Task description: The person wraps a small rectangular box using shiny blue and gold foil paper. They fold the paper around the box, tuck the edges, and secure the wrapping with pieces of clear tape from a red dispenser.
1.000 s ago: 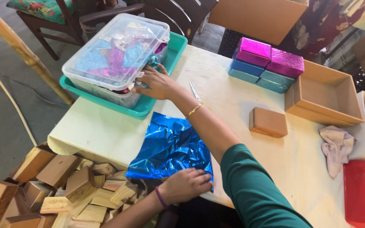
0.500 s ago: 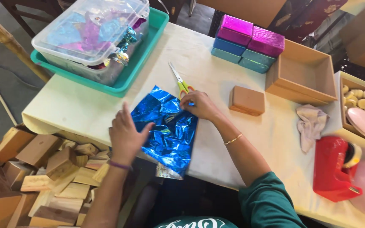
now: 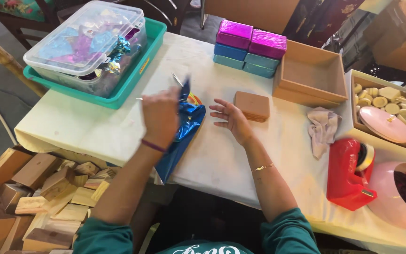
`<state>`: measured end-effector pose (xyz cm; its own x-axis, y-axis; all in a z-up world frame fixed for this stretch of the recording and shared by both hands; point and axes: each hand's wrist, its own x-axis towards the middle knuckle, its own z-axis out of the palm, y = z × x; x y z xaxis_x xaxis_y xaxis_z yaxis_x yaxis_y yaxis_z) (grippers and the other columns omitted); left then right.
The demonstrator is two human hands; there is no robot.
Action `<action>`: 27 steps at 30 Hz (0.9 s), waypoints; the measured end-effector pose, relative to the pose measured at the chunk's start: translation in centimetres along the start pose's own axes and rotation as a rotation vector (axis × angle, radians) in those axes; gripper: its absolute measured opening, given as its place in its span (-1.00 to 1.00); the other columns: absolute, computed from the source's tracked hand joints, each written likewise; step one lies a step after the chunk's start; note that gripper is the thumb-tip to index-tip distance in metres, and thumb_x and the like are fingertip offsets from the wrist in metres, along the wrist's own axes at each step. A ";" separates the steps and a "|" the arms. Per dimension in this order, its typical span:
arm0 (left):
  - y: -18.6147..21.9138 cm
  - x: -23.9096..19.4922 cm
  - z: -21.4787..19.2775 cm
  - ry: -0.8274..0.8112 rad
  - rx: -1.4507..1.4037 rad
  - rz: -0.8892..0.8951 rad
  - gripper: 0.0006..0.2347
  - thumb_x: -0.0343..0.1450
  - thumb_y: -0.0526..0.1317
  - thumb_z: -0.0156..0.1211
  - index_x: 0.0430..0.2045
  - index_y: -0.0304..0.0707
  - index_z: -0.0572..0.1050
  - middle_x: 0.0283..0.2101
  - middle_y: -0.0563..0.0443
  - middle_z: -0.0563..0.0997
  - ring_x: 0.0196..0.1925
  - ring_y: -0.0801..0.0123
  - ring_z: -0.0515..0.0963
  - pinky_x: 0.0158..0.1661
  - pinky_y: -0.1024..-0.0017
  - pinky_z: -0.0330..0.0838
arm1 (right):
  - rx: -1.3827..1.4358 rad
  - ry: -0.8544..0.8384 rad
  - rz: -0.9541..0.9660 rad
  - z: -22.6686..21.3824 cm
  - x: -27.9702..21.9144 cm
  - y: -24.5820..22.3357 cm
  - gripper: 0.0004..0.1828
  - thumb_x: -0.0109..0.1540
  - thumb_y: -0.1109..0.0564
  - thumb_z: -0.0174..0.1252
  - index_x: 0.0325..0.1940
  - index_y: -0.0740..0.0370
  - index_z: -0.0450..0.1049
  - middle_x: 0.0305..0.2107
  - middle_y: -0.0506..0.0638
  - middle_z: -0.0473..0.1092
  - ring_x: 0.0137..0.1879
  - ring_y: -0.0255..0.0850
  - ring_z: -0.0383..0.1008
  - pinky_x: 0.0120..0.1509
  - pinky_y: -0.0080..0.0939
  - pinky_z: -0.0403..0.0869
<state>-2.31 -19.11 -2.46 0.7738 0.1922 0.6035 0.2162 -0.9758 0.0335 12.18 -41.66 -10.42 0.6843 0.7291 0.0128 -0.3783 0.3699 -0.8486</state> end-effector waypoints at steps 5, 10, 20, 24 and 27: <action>12.7 -3.5 -1.1 -0.077 0.099 0.255 -0.73 0.35 -0.19 0.13 -0.07 -0.09 0.46 -0.31 0.02 0.56 -0.29 0.23 0.60 -0.20 0.18 0.35 | -0.034 0.046 -0.019 -1.8 -1.9 -2.5 -0.31 0.21 -0.01 0.25 0.37 0.24 0.25 0.05 0.09 0.47 0.08 -0.14 0.54 0.10 -0.10 0.52; 14.2 -4.8 -0.5 -0.299 -0.605 0.352 -0.57 0.35 -0.06 0.31 0.09 -0.17 0.44 -0.11 -0.12 0.60 -0.06 0.07 0.62 0.03 0.13 0.42 | -0.407 0.380 -0.221 -7.1 -2.4 -3.0 -0.28 0.03 0.37 0.37 0.20 0.12 0.23 -0.17 0.04 0.52 -0.03 -0.17 0.58 0.09 -0.17 0.54; 4.7 7.6 7.4 -0.378 -0.942 0.386 -0.50 0.24 -0.06 0.50 -0.03 -0.40 0.57 -0.06 -0.17 0.64 -0.01 0.13 0.59 0.00 0.22 0.42 | -0.423 0.194 -0.427 -7.1 -6.1 -8.9 -0.32 0.18 0.11 0.39 0.35 0.25 0.35 0.09 -0.03 0.44 0.20 -0.24 0.48 0.26 -0.19 0.48; 2.9 8.6 10.1 -0.232 -1.390 0.109 -0.78 0.38 -0.27 0.40 -0.17 -0.40 0.64 -0.24 0.10 0.72 -0.24 0.61 0.60 -0.23 0.53 0.51 | -0.072 0.248 -0.385 -8.7 -6.2 -9.1 -0.12 0.27 -0.44 0.11 0.46 0.19 0.26 0.02 0.16 0.46 0.09 -0.09 0.58 0.20 -0.07 0.54; 3.0 7.3 12.5 -0.026 -1.475 -0.171 -0.82 0.40 -0.32 0.39 -0.16 -0.41 0.65 -0.32 0.12 0.67 -0.40 0.68 0.47 -0.41 0.59 0.35 | -0.033 0.090 -0.310 -6.7 -5.3 -8.6 -0.10 0.21 -0.56 -0.03 0.38 0.08 0.22 0.00 0.11 0.48 -0.06 -0.08 0.58 0.04 0.09 0.62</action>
<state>11.47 -19.28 -7.90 0.8158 0.2991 0.4950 -0.4678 -0.1619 0.8689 15.97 -52.53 -6.76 0.8167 0.5303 0.2276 -0.1241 0.5465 -0.8282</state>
